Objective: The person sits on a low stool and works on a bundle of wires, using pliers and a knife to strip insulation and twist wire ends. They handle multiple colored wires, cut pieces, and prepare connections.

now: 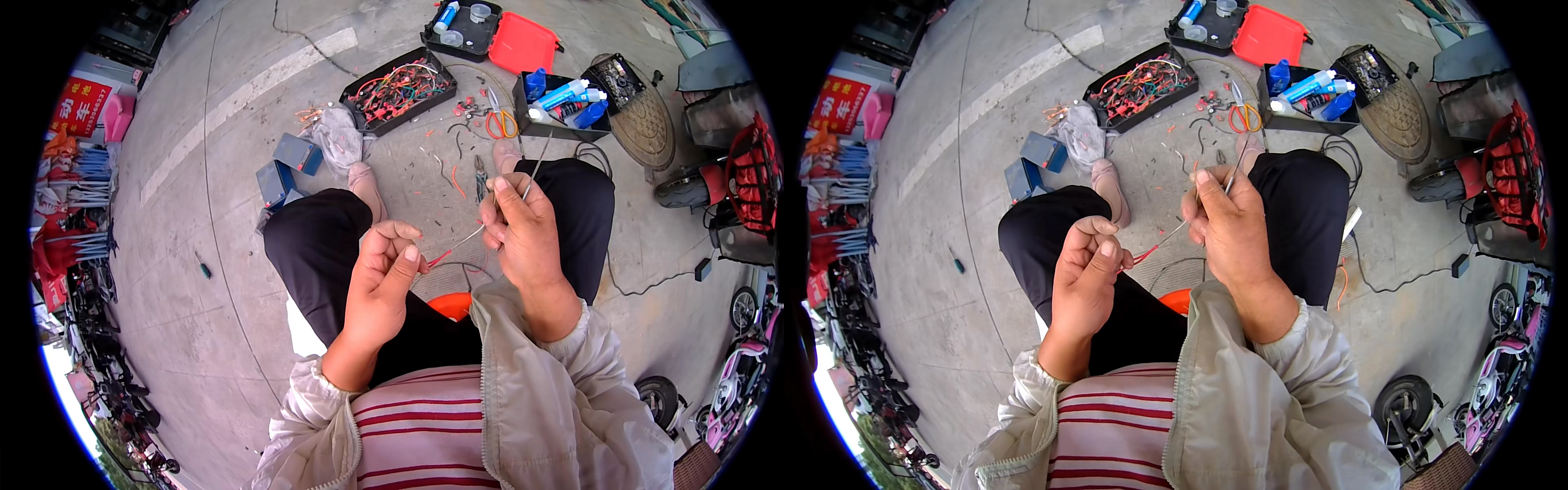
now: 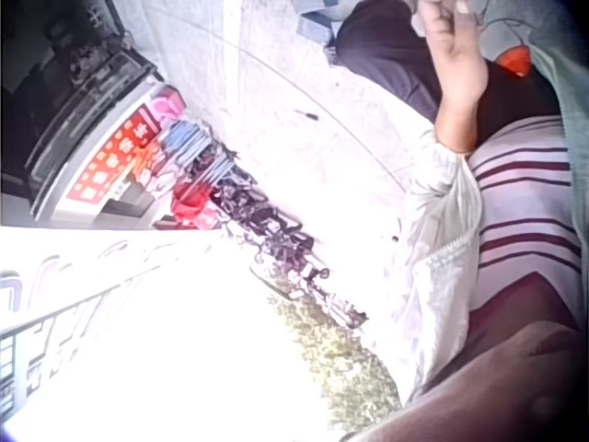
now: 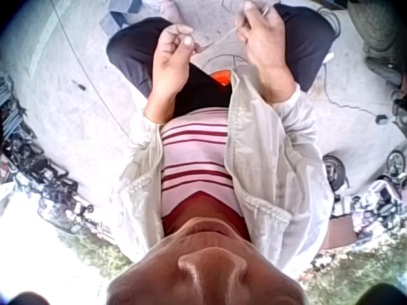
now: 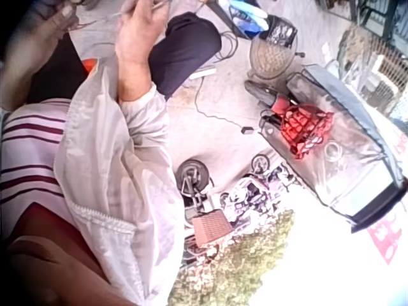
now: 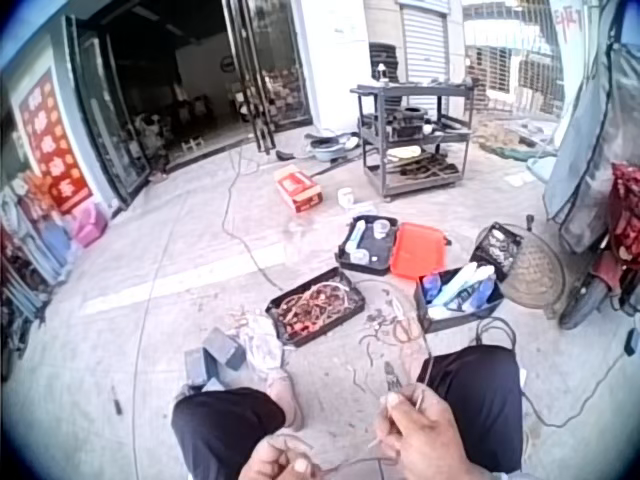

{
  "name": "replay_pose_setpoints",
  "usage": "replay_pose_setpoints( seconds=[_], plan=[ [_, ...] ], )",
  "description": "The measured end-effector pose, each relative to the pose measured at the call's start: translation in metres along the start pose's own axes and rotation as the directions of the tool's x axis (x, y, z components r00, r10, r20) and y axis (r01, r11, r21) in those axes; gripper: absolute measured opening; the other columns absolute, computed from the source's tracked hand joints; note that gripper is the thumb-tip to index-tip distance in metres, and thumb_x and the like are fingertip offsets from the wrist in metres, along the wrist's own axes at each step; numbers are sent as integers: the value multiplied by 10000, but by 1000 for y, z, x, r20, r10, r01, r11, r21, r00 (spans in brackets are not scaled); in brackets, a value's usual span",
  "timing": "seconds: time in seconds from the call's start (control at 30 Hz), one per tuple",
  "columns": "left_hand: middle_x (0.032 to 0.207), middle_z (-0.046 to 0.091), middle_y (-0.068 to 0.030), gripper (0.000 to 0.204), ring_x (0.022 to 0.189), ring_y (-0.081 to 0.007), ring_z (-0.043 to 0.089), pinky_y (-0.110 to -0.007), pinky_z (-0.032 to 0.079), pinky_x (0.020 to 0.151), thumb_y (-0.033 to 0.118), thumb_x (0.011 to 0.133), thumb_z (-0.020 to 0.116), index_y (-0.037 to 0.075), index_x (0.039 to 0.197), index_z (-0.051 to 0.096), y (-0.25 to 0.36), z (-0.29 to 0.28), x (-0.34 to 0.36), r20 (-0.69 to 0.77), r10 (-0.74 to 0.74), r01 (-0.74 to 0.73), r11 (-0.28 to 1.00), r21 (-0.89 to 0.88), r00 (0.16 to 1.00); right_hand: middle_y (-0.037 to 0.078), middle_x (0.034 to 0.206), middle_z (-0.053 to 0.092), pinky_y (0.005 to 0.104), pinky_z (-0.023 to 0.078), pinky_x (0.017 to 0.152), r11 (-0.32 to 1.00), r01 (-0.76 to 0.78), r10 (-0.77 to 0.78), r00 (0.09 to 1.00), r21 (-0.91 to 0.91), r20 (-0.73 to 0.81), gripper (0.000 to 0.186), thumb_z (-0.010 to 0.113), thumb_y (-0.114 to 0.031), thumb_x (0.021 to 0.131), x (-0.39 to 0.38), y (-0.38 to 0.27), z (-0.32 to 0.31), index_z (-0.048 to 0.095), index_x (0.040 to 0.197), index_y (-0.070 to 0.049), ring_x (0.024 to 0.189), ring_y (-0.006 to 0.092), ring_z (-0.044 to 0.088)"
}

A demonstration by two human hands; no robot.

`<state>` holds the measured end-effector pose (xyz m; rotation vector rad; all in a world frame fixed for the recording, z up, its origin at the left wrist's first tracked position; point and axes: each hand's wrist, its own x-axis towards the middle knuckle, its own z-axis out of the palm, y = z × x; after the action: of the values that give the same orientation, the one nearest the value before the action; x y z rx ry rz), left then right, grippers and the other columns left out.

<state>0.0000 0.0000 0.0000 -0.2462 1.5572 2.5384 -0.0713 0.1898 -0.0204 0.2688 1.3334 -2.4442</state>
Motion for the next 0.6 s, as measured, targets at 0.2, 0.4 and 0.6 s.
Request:
replay_pose_setpoints(
  seconds=[0.2,0.4,0.6],
  plan=[
    [788,461,37,223,736,-79,443,-297,423,826,76,951,565,73,1167,510,-2,3,12,-7,21,-22,918,-396,1000,94,950,663,220,406,543,1000,-10,9,989,9,148,217,498,-137,1004,-11,4,27,585,1136,12,600,74,484],
    [819,481,31,222,767,-86,452,-288,421,831,69,953,551,74,1171,509,-5,4,16,-47,11,-33,866,-499,999,34,898,647,191,395,566,979,-130,160,966,-155,204,130,569,-99,963,-20,11,22,624,1023,2,609,45,450],
    [999,552,-19,340,925,-126,532,-303,430,950,51,947,563,50,1276,476,-7,7,16,-84,32,-70,867,-493,996,-12,739,542,227,371,538,973,-126,162,969,-191,185,124,606,-136,950,-20,15,19,624,936,-15,575,56,429]
  ],
)
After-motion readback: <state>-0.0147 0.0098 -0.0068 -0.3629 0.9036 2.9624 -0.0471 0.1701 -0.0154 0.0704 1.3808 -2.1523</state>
